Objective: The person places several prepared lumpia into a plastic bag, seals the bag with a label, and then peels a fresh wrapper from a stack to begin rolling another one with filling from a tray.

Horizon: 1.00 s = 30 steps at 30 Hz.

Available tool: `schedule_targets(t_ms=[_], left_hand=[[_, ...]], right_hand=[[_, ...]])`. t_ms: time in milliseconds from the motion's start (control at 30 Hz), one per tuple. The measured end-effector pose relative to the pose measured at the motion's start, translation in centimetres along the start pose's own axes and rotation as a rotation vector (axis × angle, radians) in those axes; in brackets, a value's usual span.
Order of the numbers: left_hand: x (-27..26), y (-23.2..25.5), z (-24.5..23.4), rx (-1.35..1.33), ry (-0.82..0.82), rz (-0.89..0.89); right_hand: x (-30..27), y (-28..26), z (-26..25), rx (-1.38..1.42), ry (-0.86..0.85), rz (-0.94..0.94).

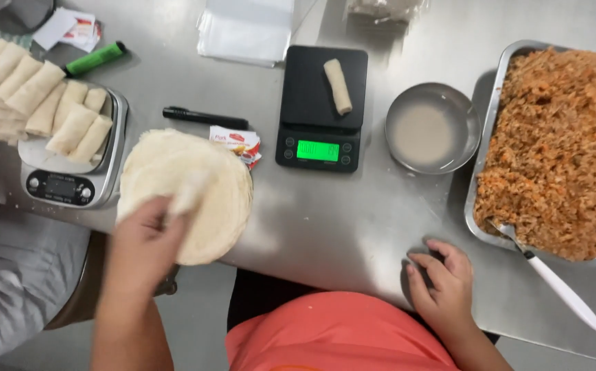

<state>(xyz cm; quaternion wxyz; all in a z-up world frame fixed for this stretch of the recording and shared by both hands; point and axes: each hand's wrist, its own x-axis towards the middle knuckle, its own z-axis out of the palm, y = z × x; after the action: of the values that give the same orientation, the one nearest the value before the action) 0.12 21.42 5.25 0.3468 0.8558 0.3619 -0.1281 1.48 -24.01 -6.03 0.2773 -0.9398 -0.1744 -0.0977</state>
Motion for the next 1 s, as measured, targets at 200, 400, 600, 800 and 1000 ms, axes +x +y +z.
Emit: schedule_targets(t_ms=[200, 400, 600, 800, 1000], left_hand=[[-6.8, 5.6, 4.0, -0.360, 0.028, 0.576], [-3.6, 8.1, 18.8, -0.150, -0.511, 1.288], [-1.2, 9.3, 24.4, 0.160, -0.045, 1.056], [-1.0, 6.8, 22.5, -0.472, -0.693, 0.333], [-5.3, 5.8, 21.5, -0.607, -0.884, 0.082]], right_hand=[[-0.9, 0.8, -1.0, 0.231, 0.030, 0.107], [-1.7, 1.6, -4.9, 0.727, 0.161, 0.887], [-3.1, 0.2, -2.8, -0.004, -0.129, -0.055], [-0.1, -0.5, 0.9, -0.268, -0.264, -0.122], [0.2, -0.1, 1.1, -0.272, -0.275, -0.118]])
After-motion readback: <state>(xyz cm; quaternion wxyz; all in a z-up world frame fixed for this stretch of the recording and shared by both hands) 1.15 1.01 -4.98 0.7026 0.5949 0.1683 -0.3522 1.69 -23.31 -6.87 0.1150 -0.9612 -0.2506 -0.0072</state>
